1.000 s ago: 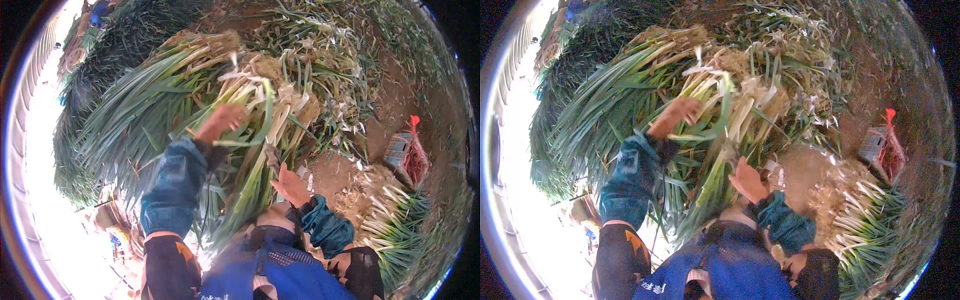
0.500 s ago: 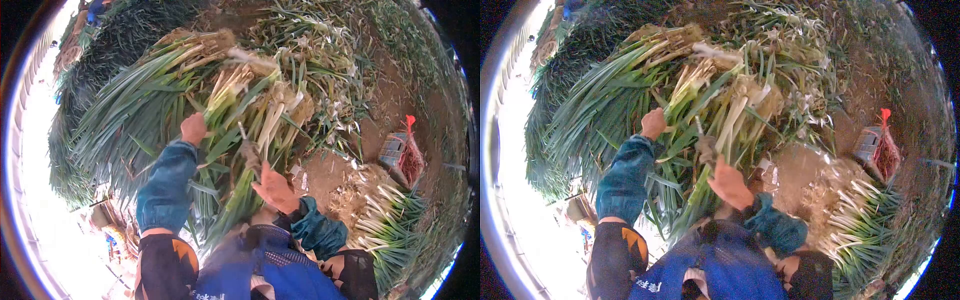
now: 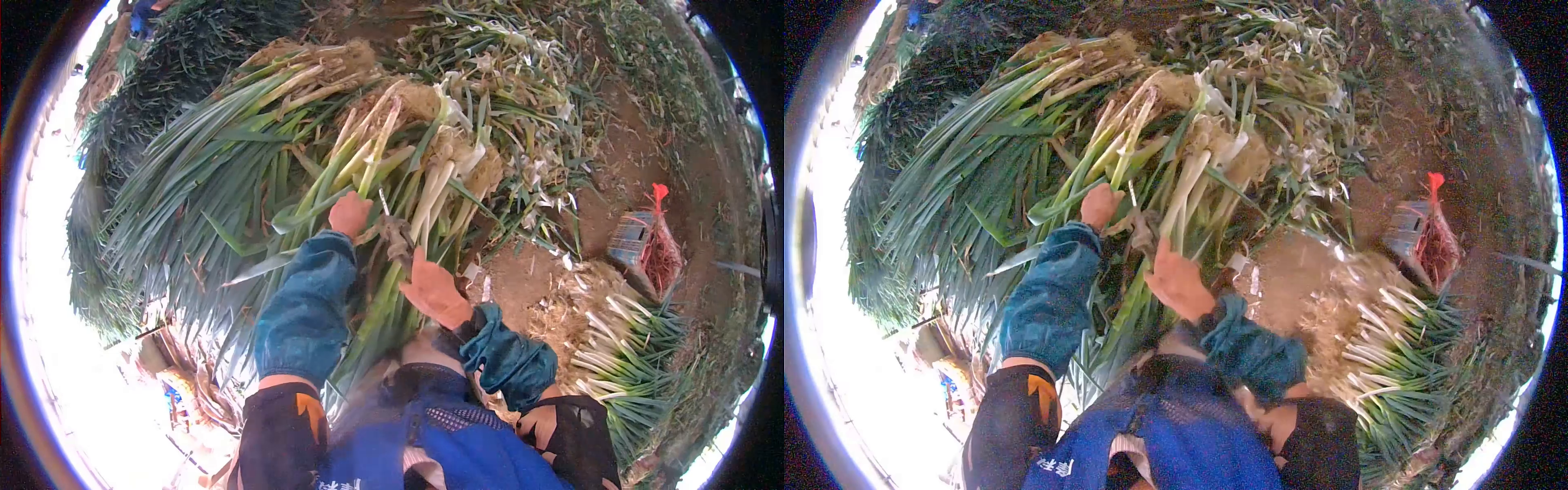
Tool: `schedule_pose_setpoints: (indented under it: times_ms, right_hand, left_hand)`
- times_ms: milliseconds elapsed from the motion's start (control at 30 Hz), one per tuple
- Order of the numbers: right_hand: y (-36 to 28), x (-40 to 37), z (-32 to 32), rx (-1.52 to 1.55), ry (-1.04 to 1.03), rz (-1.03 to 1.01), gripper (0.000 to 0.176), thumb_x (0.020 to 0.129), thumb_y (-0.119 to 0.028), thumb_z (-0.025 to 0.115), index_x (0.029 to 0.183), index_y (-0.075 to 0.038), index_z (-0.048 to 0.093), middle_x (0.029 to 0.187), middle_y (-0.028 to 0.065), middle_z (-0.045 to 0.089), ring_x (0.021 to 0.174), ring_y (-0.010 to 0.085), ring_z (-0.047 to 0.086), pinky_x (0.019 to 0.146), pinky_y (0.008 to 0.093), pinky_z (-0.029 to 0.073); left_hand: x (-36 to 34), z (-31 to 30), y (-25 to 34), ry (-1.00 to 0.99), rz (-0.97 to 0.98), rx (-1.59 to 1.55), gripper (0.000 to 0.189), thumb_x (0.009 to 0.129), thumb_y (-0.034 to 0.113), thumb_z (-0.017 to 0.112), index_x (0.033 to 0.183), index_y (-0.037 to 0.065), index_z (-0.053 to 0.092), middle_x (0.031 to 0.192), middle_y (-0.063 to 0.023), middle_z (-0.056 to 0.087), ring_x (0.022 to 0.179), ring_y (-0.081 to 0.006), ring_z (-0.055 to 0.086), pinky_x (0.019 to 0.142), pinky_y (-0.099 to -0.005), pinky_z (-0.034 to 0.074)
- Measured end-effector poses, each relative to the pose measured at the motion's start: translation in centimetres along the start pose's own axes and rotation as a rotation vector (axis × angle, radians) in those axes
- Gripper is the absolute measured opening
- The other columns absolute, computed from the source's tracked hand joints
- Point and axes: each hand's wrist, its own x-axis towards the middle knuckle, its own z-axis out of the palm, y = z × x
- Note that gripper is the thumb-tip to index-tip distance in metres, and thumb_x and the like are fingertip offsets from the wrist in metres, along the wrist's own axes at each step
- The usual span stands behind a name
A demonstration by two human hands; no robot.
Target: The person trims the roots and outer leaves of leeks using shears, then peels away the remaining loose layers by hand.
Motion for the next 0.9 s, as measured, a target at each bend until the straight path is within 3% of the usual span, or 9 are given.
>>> schedule_pose_setpoints:
  times_ms: [100,267,367,467,567,667,700,800,900]
  right_hand:
    - [0.2,-1.0,0.0,-0.060,0.115,-0.234,0.063,0.078,-0.027,0.056,0.121,0.013,0.033,0.073,0.0249,0.056,0.063,0.0380,0.058,0.056,0.0445,0.049]
    - [2.3,3.4,0.4,0.041,0.145,-0.054,0.056,0.077,-0.025,0.055,0.115,0.011,0.036,0.075,0.0256,0.057,0.065,0.0393,0.058,0.058,0.0455,0.049]
    - [2.2,3.2,-0.8,0.061,0.211,-0.025,0.049,0.076,-0.025,0.056,0.106,0.009,0.038,0.077,0.0262,0.058,0.071,0.0406,0.059,0.061,0.0476,0.049]
    - [-0.8,-1.8,-2.4,0.105,-0.065,0.047,0.069,0.079,-0.028,0.058,0.124,0.013,0.027,0.081,0.0262,0.057,0.075,0.0407,0.057,0.067,0.0463,0.046]
    - [-2.2,-5.6,-0.8,0.068,-0.148,0.044,0.057,0.078,-0.023,0.055,0.116,0.013,0.032,0.079,0.0264,0.059,0.070,0.0429,0.059,0.062,0.0490,0.049]
    - [0.2,-3.9,1.2,0.072,0.091,-0.158,0.061,0.077,-0.022,0.056,0.120,0.013,0.030,0.079,0.0270,0.059,0.071,0.0430,0.060,0.063,0.0497,0.049]
    - [0.3,-2.5,1.1,0.072,0.068,-0.084,0.060,0.077,-0.024,0.057,0.118,0.011,0.031,0.078,0.0268,0.059,0.072,0.0428,0.059,0.064,0.0497,0.047]
    - [0.6,1.6,0.6,0.085,0.052,0.093,0.055,0.078,-0.028,0.059,0.113,0.007,0.034,0.077,0.0264,0.057,0.074,0.0426,0.057,0.065,0.0495,0.045]
    - [1.4,2.4,0.2,0.099,0.142,0.089,0.050,0.078,-0.027,0.059,0.109,0.006,0.036,0.076,0.0269,0.057,0.073,0.0434,0.056,0.064,0.0492,0.045]
  left_hand:
    - [0.5,0.8,-0.3,0.034,0.046,-0.112,0.038,0.072,0.034,0.061,0.085,-0.001,0.058,0.091,-0.0252,0.060,0.087,-0.0417,0.056,0.075,-0.0477,0.045]
    - [-5.1,-1.8,-0.3,-0.085,0.015,-0.307,0.038,0.072,0.028,0.061,0.097,-0.001,0.058,0.094,-0.0260,0.059,0.090,-0.0406,0.056,0.076,-0.0460,0.044]
    - [-8.1,-2.1,-1.5,0.006,0.064,-0.372,0.044,0.073,0.025,0.060,0.109,0.000,0.055,0.095,-0.0252,0.060,0.090,-0.0390,0.057,0.077,-0.0439,0.045]
    - [-9.5,-1.1,-2.9,-0.047,0.016,-0.425,0.051,0.073,0.024,0.059,0.117,0.001,0.051,0.097,-0.0245,0.060,0.091,-0.0379,0.058,0.077,-0.0417,0.045]
    - [-10.1,-0.3,-3.2,-0.045,0.021,-0.443,0.048,0.073,0.024,0.059,0.115,0.002,0.053,0.097,-0.0238,0.061,0.090,-0.0368,0.059,0.077,-0.0401,0.046]
    - [-10.8,-0.7,-2.8,-0.071,-0.047,-0.527,0.047,0.072,0.023,0.060,0.114,0.003,0.055,0.096,-0.0231,0.061,0.089,-0.0355,0.060,0.076,-0.0391,0.046]
    - [-10.9,-0.7,-2.9,-0.082,-0.078,-0.548,0.046,0.072,0.023,0.060,0.113,0.004,0.056,0.096,-0.0227,0.062,0.089,-0.0349,0.060,0.076,-0.0387,0.046]
    - [-11.2,0.8,-4.7,-0.091,-0.072,-0.644,0.038,0.076,0.014,0.058,0.111,-0.003,0.055,0.086,-0.0065,0.061,0.076,-0.0131,0.055,0.067,-0.0268,0.045]
    - [-13.2,-0.3,-4.2,-0.071,-0.048,-0.661,0.039,0.077,0.013,0.057,0.112,-0.004,0.054,0.087,-0.0047,0.061,0.076,-0.0139,0.055,0.069,-0.0268,0.045]
